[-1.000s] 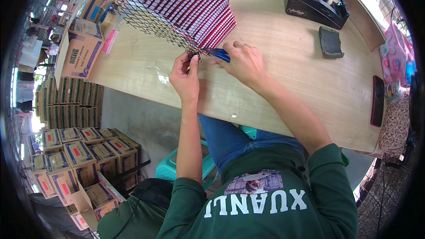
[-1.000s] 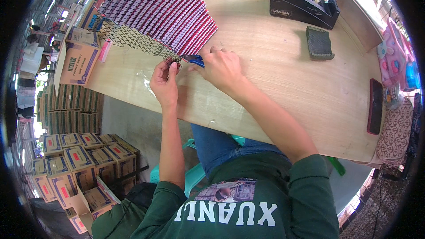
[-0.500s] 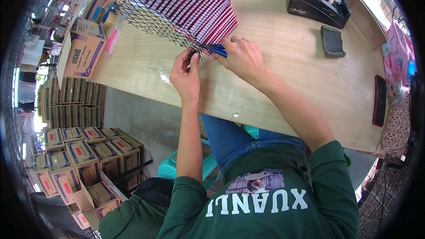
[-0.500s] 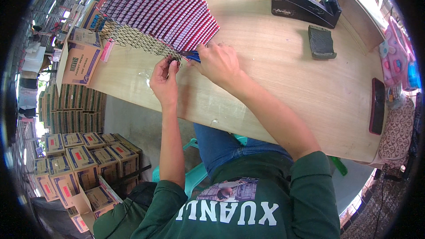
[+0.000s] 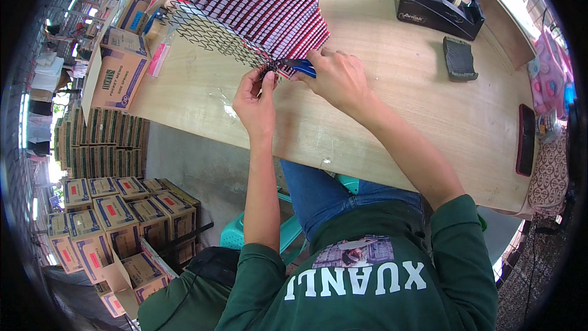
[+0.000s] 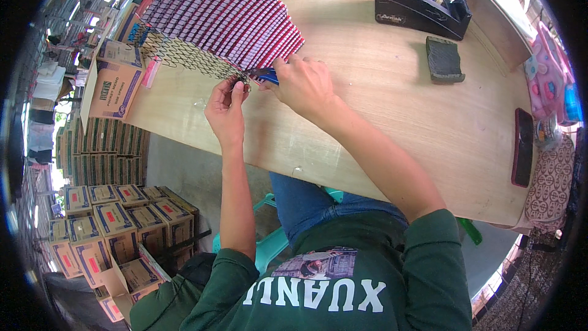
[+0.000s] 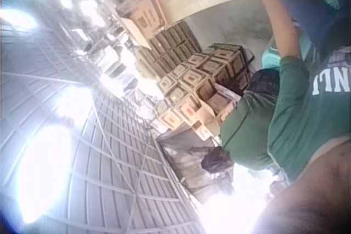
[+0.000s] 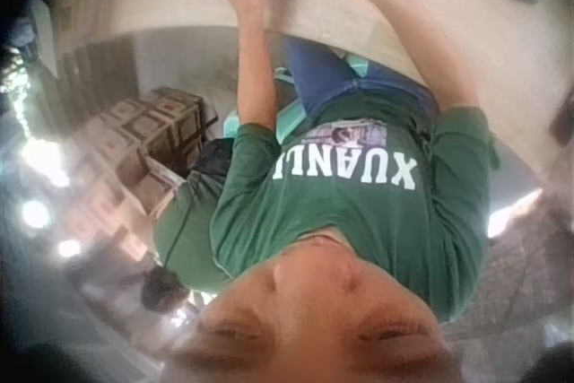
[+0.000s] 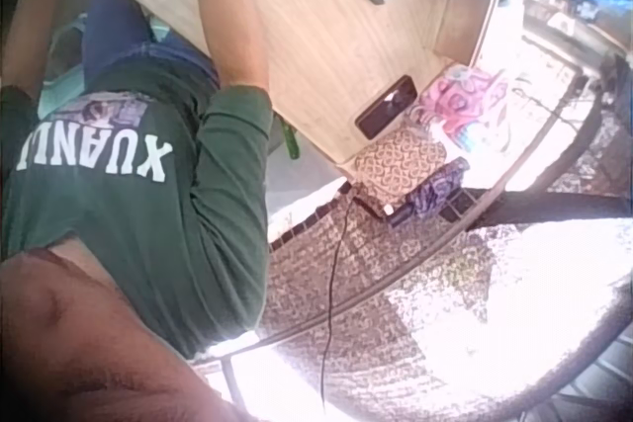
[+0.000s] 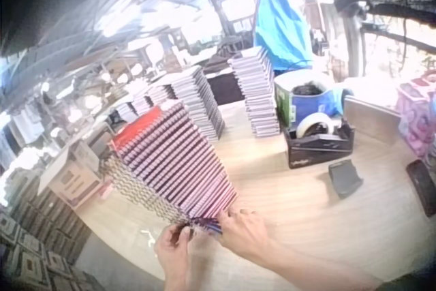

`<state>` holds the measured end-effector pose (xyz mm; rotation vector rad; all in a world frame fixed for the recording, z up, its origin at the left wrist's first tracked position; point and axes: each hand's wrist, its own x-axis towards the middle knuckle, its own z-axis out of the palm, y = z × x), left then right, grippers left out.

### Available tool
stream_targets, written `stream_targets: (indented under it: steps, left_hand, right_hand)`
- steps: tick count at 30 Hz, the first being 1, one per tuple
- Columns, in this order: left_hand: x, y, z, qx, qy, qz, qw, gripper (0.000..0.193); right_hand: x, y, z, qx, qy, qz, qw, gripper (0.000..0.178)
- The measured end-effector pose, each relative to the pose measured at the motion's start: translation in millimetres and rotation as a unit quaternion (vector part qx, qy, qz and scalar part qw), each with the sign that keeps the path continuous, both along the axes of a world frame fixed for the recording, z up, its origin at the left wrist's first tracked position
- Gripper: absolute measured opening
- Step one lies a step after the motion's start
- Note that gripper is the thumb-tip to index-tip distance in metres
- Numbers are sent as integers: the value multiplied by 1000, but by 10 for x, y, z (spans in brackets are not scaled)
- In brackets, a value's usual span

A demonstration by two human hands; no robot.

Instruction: The person uses blue pliers to trim the wire coils on a stack of notebooks, سپس uses their hands to align and press the trimmed coil ends, and finally places the finished stack onto the table next to other notebooks.

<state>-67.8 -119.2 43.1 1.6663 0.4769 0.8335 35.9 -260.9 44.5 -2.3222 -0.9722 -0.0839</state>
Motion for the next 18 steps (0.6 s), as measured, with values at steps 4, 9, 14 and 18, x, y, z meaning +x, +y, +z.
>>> stream_targets:
  steps: [4,9,14,18]
  left_hand:
    - [-30,1,26,29,12,13,999,22]
    - [-17,-29,50,29,0,3,1000,22]
    - [-10,-10,78,20,-6,-3,1000,20]
    - [3,-20,81,6,-6,-2,1000,21]
  right_hand:
    - [-93,-99,88,38,-69,-48,996,50]
    - [-71,-69,73,57,-96,-35,993,56]
    - [-78,-40,114,56,-92,-34,994,55]
    - [-23,-18,128,21,-7,-7,1000,53]
